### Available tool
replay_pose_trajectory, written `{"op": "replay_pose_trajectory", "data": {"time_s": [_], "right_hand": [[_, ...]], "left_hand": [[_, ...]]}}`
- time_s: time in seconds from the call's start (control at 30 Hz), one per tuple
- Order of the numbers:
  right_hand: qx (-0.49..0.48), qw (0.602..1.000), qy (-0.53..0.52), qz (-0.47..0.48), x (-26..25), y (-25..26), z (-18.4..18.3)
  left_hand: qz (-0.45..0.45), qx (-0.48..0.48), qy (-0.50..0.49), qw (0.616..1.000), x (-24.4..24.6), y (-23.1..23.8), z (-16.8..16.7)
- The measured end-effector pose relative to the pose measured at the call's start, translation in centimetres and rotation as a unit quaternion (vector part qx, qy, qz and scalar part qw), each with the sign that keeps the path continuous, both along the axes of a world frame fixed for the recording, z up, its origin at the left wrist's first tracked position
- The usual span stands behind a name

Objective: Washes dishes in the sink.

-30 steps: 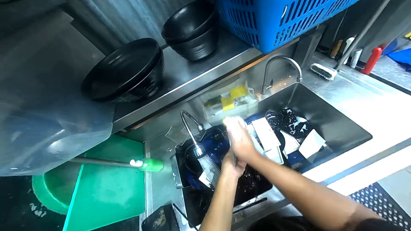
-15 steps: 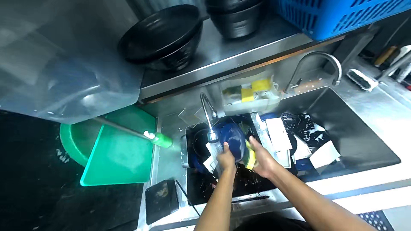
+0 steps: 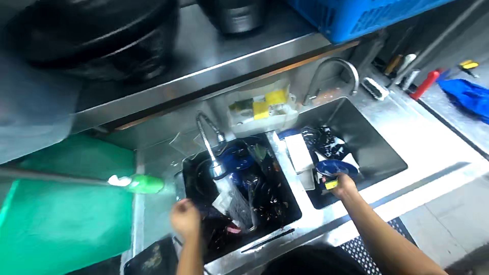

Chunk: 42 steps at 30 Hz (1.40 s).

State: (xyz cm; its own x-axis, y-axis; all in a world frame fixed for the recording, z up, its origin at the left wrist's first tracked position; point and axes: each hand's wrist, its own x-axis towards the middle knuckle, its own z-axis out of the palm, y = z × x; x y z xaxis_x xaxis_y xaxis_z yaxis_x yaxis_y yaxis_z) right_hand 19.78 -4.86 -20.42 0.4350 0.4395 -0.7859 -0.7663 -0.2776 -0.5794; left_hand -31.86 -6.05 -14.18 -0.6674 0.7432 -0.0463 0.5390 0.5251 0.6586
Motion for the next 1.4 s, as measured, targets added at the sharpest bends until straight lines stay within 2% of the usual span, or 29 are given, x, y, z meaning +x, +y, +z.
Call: {"op": "replay_pose_trajectory", "data": {"time_s": [0.1,0.2,0.3,0.47,0.57,0.67,0.7,0.77,0.83,0.93,1.07,1.17,1.3,1.4], "right_hand": [[-0.029,0.995,0.016,-0.093,1.3,-0.4,-2.6],[-0.018,0.983,0.056,-0.173,2.1,0.1,-4.2],[0.009,0.970,0.092,-0.226,2.5,0.4,-5.8],[0.016,0.961,0.091,-0.261,2.1,0.2,-6.8],[0.004,0.978,0.076,-0.195,1.1,0.3,-5.9],[-0.008,0.992,0.078,-0.100,0.4,1.4,-4.8],[-0.011,0.994,0.082,-0.069,0.4,2.0,-4.3],[-0.013,0.996,0.088,-0.013,0.2,3.4,-2.8],[0.006,0.997,0.052,0.059,-0.2,5.6,-0.4],[0.060,0.978,-0.040,0.195,-1.1,10.1,4.8],[0.160,0.905,-0.200,0.340,-3.7,17.4,12.6],[0.178,0.824,-0.339,0.418,-5.8,23.6,15.3],[0.103,0.647,-0.515,0.553,-9.2,31.3,14.9],[0.109,0.442,-0.636,0.623,-11.0,35.8,9.9]], "left_hand": [[0.009,0.022,0.015,1.000,-1.5,1.1,0.5],[-0.060,0.015,0.002,0.998,0.6,1.7,0.6],[-0.122,-0.082,-0.069,0.987,2.6,1.8,-1.0],[-0.132,-0.213,-0.166,0.954,5.4,2.6,-6.0],[-0.139,-0.248,-0.148,0.947,7.1,3.2,-7.6],[-0.215,-0.274,-0.064,0.935,9.4,5.4,-7.0],[-0.193,-0.256,-0.080,0.944,10.3,6.4,-7.2],[-0.070,-0.168,-0.225,0.957,12.3,8.2,-7.7],[0.045,-0.104,-0.358,0.927,14.3,10.1,-6.7],[0.111,-0.053,-0.386,0.914,14.8,12.4,-6.8],[0.149,-0.008,-0.416,0.897,12.8,12.2,-8.9],[0.158,-0.020,-0.427,0.890,12.0,9.7,-8.9],[0.185,-0.040,-0.516,0.836,12.1,4.2,-6.1],[0.223,-0.054,-0.556,0.799,11.5,0.7,-4.3]]}}
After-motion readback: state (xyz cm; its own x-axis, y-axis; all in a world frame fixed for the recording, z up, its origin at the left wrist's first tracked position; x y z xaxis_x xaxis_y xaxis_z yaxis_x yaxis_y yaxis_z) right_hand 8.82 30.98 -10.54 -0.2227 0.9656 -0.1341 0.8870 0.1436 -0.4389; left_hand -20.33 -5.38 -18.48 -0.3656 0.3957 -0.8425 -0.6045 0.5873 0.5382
